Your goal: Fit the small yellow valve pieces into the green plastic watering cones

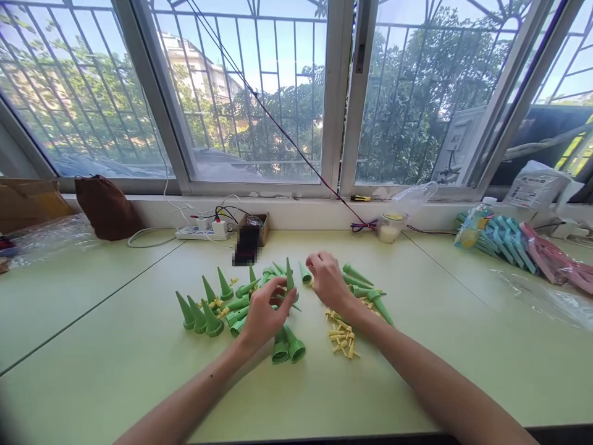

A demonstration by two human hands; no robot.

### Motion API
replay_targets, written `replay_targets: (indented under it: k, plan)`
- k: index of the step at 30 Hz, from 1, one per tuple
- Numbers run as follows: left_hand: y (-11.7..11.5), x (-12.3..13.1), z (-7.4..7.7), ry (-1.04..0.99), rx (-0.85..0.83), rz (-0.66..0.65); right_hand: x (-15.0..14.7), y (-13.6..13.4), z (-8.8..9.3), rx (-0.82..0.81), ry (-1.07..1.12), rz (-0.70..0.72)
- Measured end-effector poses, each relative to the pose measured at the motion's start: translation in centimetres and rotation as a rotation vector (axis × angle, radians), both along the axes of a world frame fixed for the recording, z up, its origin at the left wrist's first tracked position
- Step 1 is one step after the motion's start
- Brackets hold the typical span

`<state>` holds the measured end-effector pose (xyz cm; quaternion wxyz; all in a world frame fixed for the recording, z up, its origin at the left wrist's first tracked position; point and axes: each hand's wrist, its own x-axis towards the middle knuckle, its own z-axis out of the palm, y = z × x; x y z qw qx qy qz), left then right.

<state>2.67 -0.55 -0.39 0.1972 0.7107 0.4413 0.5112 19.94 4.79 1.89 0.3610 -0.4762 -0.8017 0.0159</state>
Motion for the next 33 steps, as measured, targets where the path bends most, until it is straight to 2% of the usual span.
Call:
replay_targets:
  k: [2,6,14,26,29,33]
  plan:
    - [0.1,0.0,0.0,-0.080,-0.070,-0.044,0.2,-1.3,-0.8,0.152,0.125,0.034]
    - [0.4,-0.2,0.2,-0.251,-0.154,-0.162,-0.4,-2.6,-1.7,0.266,0.233,0.111]
    - [0.2,-0.6,1.4,-0.429,-0.272,-0.338,-2.0,-4.4,-2.5,0.294,0.388,0.260]
    - [0.1,-0.6,0.8,-0.474,-0.373,-0.438,-1.7,-4.4,-2.8,0.438,0.411,0.215]
    - [-0.1,-0.4,0.7,-0.480,-0.378,-0.442,-1.6,-4.6,-3.0,0.432,0.402,0.250]
    - [-0.7,-0.1,1.0,-0.439,-0.373,-0.383,-1.3,-4.8,-3.1,0.367,0.390,0.274]
